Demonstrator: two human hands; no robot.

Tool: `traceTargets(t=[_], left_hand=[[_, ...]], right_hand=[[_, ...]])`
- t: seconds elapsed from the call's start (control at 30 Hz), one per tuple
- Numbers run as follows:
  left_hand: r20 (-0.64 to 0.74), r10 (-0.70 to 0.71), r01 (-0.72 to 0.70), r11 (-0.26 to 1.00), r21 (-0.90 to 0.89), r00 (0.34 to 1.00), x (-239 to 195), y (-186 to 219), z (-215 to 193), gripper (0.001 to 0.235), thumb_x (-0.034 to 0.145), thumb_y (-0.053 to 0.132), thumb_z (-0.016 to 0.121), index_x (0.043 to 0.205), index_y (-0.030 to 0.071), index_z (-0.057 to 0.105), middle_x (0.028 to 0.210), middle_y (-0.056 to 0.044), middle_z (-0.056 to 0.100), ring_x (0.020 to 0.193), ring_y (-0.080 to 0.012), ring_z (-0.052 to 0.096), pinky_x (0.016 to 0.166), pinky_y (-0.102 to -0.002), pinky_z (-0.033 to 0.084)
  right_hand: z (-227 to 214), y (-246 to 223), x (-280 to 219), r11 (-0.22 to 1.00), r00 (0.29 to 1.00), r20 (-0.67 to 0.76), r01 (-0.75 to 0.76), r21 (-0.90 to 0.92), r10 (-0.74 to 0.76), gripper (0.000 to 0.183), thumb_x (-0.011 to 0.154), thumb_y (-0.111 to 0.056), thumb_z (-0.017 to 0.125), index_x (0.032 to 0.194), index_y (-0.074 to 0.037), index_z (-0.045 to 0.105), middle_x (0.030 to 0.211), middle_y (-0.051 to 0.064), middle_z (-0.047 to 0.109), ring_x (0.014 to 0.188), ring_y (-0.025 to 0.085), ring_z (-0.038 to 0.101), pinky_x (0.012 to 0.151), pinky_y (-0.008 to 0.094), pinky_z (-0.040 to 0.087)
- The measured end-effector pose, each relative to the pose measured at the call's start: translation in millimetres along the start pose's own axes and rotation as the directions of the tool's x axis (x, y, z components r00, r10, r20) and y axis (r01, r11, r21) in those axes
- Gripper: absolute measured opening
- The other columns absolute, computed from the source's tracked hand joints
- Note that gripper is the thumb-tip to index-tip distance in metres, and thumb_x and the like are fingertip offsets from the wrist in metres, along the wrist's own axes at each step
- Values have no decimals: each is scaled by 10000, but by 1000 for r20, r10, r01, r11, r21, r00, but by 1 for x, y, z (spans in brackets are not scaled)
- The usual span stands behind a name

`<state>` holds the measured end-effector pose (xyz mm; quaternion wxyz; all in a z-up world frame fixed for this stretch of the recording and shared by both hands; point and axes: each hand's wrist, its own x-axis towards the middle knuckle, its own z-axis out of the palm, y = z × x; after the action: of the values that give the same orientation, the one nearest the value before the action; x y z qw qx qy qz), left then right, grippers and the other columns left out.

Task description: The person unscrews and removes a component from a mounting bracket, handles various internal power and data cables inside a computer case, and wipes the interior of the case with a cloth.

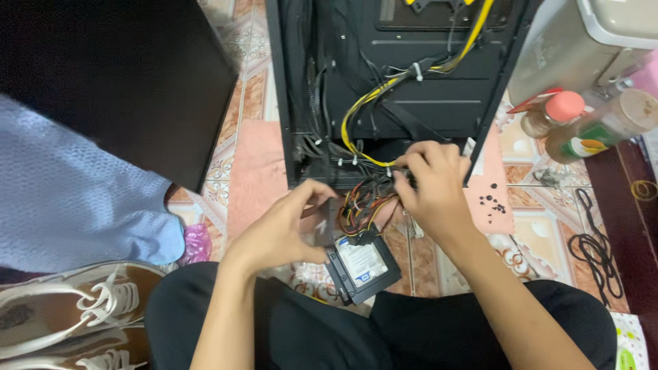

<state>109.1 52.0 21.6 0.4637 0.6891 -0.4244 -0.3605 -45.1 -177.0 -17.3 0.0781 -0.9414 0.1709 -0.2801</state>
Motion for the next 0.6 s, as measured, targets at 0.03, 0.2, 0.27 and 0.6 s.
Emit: traceTargets(t=[0.03,0.2,0.27,0.6], left_hand=[[-5,-3,3,1000,-2,1000,-2,7,-1,807,489,-18,817,1262,8,586,1110,-226,656,1184,-363,628,1082,-453,525],[11,139,-137,982,-133,990,-8,23,-15,791,516,-85,786,1268,16,562,1162,-229,657,1243,-350,600,1118,-472,488],[5,150,-147,979,-141,989,-10,22,-17,793,510,-83,785,1266,22,572,1174,-210,656,1247,-332,592,1127,-457,479],[73,45,-45,999,-3,996,-19,21,-28,781,550,-76,806,1290,-19,560,1232,-296,653,1260,-457,607,1112,-553,488]], right_hand=[[-3,-3,-3,1000,1000,4,4,3,-4,110,883,-211,736,982,-199,688,1073,-10,569,1047,260,518,867,410,323],[-13,-17,-27,993,986,-154,-49,107,65,217,936,-219,782,1141,-206,714,1140,-2,598,1024,247,565,886,352,363],[-13,-24,-38,985,984,-151,-70,161,94,207,934,-184,791,1129,-199,723,1120,0,613,1006,249,576,878,347,380],[1,-33,-84,889,956,-75,-232,394,283,141,909,-104,796,1042,-122,754,836,49,681,680,218,612,656,310,495]])
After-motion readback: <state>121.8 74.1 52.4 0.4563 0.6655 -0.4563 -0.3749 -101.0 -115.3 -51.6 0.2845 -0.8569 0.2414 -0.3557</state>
